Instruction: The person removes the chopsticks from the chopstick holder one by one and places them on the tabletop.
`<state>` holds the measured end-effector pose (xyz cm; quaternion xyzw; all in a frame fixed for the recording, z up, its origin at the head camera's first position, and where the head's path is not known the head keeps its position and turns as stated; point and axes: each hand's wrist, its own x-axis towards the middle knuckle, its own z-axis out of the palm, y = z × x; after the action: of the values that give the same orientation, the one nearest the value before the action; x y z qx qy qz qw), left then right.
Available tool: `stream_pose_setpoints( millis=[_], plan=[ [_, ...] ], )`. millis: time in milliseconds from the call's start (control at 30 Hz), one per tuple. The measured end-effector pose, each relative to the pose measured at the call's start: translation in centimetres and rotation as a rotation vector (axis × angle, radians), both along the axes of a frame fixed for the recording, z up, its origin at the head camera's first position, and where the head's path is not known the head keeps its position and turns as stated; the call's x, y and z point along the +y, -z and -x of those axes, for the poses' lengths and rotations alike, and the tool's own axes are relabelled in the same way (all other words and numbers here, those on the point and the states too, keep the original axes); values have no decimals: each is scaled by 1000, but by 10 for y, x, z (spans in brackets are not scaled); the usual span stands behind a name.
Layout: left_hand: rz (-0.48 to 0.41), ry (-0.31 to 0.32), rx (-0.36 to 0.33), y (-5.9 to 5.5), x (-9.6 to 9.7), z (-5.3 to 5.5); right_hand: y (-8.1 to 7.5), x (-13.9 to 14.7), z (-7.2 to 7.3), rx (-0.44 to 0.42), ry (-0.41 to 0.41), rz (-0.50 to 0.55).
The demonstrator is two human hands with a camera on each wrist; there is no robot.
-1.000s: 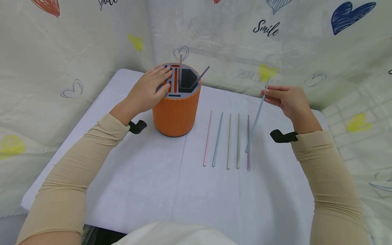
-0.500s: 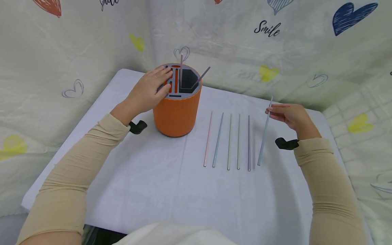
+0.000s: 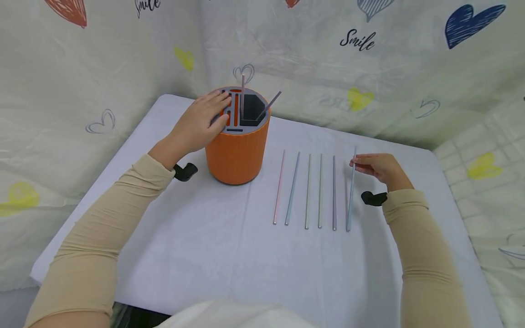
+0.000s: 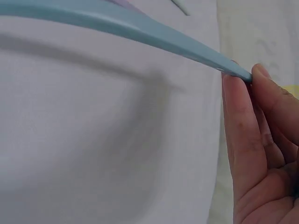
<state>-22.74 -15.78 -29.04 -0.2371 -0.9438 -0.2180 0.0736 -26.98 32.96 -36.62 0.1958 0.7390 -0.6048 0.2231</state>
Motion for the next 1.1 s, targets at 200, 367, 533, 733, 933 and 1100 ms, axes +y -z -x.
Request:
stream_pose_setpoints(
  millis=[200,367,533,733,933,1100],
  plan=[
    [-5,7,-2,2,1,0,16,0,-2,-52,25,95],
    [-5,5,2,2,1,0,27,-3,-1,-43,19,50],
    [-9,2,0,1,2,-1,36,-6,2,12,27,-149],
    [-13,-2,-3,0,2,-2,35,-11,7,97,26,-297],
    [-8,-1,-8,0,1,-4,9,-50,2,280,40,-246],
    [-14,-4,3,-1,0,-3,-19,-96,-3,406,13,-190]
  ],
)
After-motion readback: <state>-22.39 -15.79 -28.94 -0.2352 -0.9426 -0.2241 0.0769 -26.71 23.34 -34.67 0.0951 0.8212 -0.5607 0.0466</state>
